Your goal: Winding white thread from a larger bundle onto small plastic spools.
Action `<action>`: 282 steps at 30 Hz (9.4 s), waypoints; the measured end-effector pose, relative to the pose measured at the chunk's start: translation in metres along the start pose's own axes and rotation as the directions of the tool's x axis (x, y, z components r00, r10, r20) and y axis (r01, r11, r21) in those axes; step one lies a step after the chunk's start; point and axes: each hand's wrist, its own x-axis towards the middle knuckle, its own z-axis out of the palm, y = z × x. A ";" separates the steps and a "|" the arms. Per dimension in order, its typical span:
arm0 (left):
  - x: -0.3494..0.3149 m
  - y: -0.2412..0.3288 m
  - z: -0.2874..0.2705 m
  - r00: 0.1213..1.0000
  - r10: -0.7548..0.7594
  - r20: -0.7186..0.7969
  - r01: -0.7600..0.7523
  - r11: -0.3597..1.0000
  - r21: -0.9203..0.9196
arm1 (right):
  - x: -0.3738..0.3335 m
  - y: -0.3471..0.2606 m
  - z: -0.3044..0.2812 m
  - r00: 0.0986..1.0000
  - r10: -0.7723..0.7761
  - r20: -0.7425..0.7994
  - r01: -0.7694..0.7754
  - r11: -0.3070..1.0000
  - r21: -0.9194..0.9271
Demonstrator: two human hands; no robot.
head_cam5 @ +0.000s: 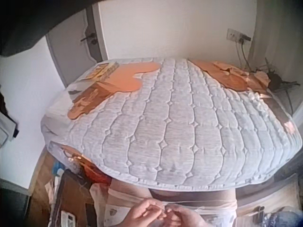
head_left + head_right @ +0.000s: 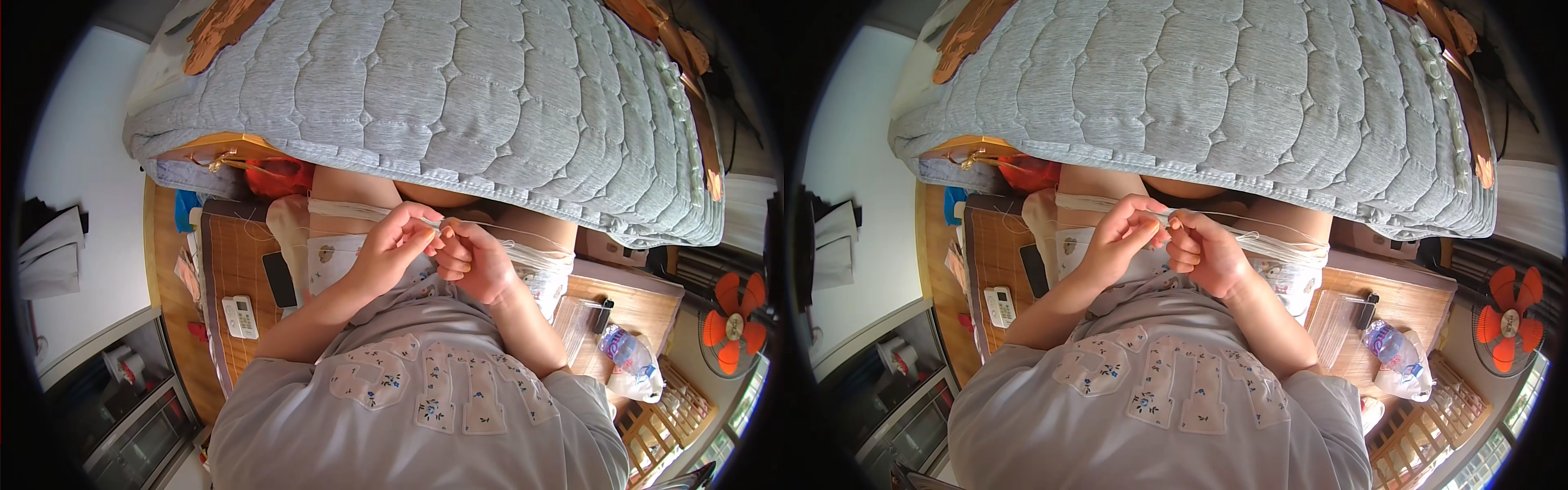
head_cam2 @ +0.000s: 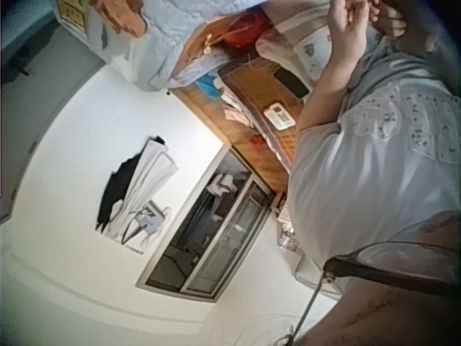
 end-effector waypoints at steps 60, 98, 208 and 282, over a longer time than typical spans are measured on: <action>0.007 0.011 -0.028 0.992 0.079 0.102 -0.109 0.936 0.335 | 0.009 0.014 -0.008 0.955 -0.297 -0.001 0.280 0.902 -0.329; 0.016 0.008 -0.022 0.992 0.123 0.036 -0.124 0.992 0.010 | 0.012 0.021 0.000 0.972 -0.233 0.014 0.196 0.781 -0.592; 0.008 -0.014 -0.001 0.926 -0.202 0.320 0.375 0.614 -0.695 | 0.002 0.009 -0.016 0.549 -0.752 0.365 0.643 0.101 -0.759; 0.011 -0.012 0.002 0.952 -0.267 0.153 0.261 0.964 0.055 | -0.170 -0.221 0.017 -0.192 -0.866 0.462 -0.165 -0.436 -0.885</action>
